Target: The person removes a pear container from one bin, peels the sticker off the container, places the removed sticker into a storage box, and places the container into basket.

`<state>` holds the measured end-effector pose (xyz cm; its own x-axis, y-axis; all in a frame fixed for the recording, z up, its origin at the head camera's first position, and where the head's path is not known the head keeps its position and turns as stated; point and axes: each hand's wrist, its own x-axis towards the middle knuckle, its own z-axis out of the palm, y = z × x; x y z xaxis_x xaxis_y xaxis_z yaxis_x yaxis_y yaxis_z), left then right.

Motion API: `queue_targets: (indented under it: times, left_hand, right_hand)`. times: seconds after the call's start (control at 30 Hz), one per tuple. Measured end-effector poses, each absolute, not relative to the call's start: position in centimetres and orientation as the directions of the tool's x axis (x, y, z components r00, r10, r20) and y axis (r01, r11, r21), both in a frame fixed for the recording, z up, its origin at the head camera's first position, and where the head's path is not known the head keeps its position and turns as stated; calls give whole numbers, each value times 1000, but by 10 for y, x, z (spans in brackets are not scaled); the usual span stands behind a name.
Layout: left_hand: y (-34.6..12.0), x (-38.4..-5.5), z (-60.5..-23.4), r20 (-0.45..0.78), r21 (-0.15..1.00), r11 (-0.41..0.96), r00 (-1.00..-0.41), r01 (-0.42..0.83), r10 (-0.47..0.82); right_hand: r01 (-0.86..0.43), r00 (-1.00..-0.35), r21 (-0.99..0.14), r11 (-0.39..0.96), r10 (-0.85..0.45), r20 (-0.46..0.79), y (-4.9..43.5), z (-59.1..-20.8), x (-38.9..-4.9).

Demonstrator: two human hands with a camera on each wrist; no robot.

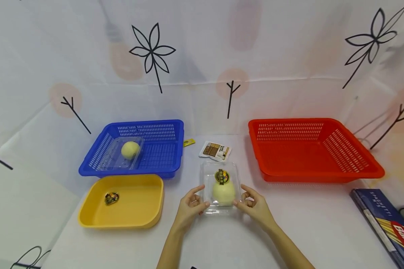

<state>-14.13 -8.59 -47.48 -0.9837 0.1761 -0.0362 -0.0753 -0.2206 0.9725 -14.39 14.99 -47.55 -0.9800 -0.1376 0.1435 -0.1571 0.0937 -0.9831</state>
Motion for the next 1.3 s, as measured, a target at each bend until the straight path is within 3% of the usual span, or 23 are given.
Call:
queue_targets:
  times: [0.67, 1.0, 1.3]
  left_hand:
    - [-90, -152, -475, -24, 997, -68, -987, -36, 161]
    - [-89, -150, -474, -35, 994, -97, -990, -49, 134]
    - [-90, -158, -473, 71, 997, 38, -997, 73, 40]
  right_hand:
    - [5, -979, -990, 143, -201, -34, 155, -470, -152]
    - [-61, -948, -978, 201, -318, -6, 161, -465, -162]
    - [-120, -947, -924, 362, -323, -4, 164, -461, -171]
